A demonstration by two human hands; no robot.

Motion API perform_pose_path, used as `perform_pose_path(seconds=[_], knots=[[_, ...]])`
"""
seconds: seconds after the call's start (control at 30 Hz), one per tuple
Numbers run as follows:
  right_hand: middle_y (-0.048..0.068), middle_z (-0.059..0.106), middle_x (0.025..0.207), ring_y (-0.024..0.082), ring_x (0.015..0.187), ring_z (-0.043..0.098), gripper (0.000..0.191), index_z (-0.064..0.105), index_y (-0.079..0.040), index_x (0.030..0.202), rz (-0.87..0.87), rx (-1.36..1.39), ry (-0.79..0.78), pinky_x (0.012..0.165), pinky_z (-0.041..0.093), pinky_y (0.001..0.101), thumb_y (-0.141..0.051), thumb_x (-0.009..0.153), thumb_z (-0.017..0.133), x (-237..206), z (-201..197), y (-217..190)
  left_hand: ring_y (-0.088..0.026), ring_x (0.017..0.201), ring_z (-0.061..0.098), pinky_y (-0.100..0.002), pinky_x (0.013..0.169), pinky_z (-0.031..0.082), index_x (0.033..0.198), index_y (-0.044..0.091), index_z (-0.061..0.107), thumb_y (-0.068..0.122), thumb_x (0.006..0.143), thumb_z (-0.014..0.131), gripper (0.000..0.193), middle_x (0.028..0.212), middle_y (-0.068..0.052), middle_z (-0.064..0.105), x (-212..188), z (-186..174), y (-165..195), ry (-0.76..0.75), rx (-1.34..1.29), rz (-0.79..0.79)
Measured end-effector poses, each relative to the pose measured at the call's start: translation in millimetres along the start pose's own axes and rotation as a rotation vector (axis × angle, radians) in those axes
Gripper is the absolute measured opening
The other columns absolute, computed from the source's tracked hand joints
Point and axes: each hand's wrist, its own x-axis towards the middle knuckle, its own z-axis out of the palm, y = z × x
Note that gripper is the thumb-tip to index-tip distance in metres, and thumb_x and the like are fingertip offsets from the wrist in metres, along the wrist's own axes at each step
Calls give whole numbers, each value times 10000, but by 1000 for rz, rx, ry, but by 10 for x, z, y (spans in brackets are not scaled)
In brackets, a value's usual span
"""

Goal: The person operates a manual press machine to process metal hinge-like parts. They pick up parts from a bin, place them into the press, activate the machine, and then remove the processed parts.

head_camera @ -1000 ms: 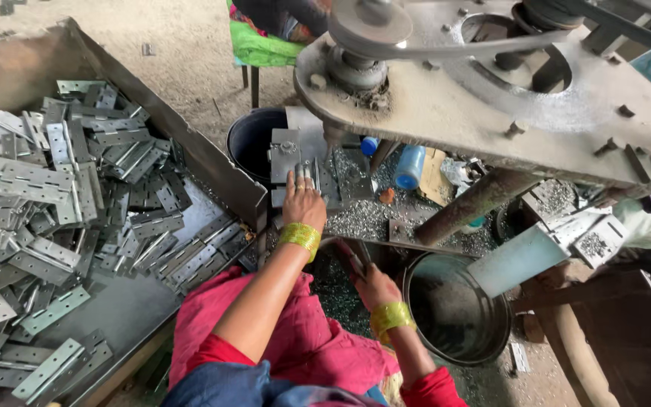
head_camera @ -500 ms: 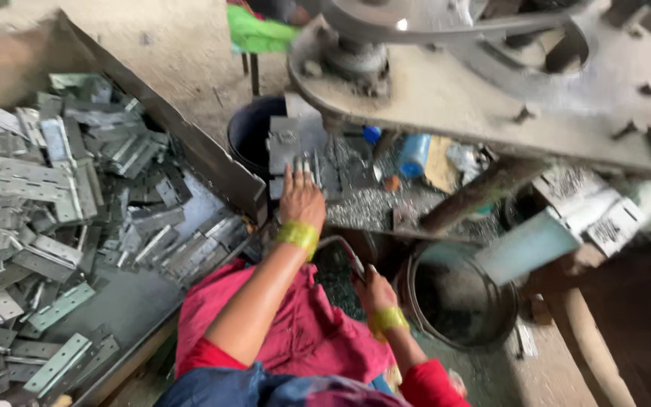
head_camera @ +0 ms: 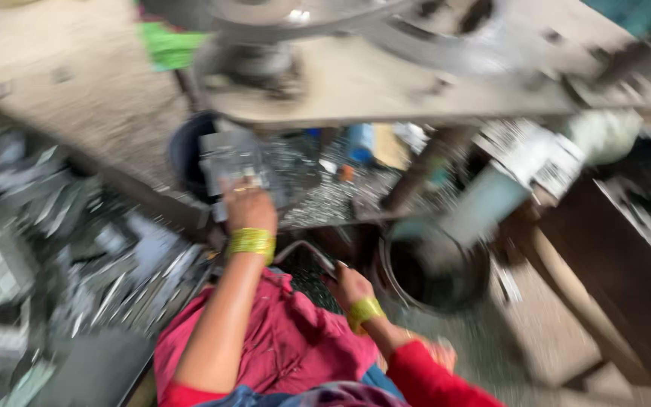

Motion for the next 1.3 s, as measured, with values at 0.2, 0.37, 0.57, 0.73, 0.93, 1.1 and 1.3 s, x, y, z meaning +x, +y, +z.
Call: perform_pose_path(seconds=[0.2,0.37,0.57,0.73,0.93,1.1,1.3], knots=[[203,718,844,420,826,707,417,619,-61,1048,-54,-73,62,702,540,539,-439,894,699,59,-320,-244,-353,1528,339,-594,1239,36,1216,123,764,312,957,502,414,1547,-96,537,191,72,-112,61,176,64],[196,734,880,420,855,702,409,637,-104,1074,-41,-4,25,717,533,544,-470,898,684,3,-179,-128,-309,1558,311,-591,1287,-6,1277,122,753,277,1017,477,410,1614,-69,513,238,113,-152,-3,215,-13],[203,730,875,416,857,710,437,633,-104,1098,64,47,-15,719,538,549,-487,897,698,-21,-22,42,-313,1572,273,-630,1242,-28,1283,119,731,292,987,487,421,1613,-52,484,127,1,-86,-126,119,-37],[202,722,827,392,820,735,376,621,-59,1038,-104,-200,18,720,575,508,-402,895,677,172,-404,-219,-285,1560,232,-679,1215,-70,1455,139,586,198,967,454,509,1626,-55,386,401,-112,-23,-163,39,-118],[206,735,873,409,860,725,393,637,-116,1111,13,-102,-35,738,562,534,-441,890,650,124,-308,-283,-313,1547,205,-650,1208,-60,1446,80,567,223,990,420,500,1671,-70,293,532,-239,34,-284,62,-204],[218,738,930,417,933,708,473,660,-78,1099,8,-163,-1,783,549,531,-512,913,647,75,-311,-238,-311,1588,191,-628,1234,-43,1435,128,604,220,1012,421,469,1673,-28,338,485,-446,75,-243,24,-208],[201,743,900,381,915,730,546,678,-108,1146,-77,-221,-52,803,568,491,-592,896,642,352,-691,-523,-289,1584,126,-644,1217,-79,1458,146,555,218,998,409,488,1685,5,269,571,-597,44,-363,-35,-259]])
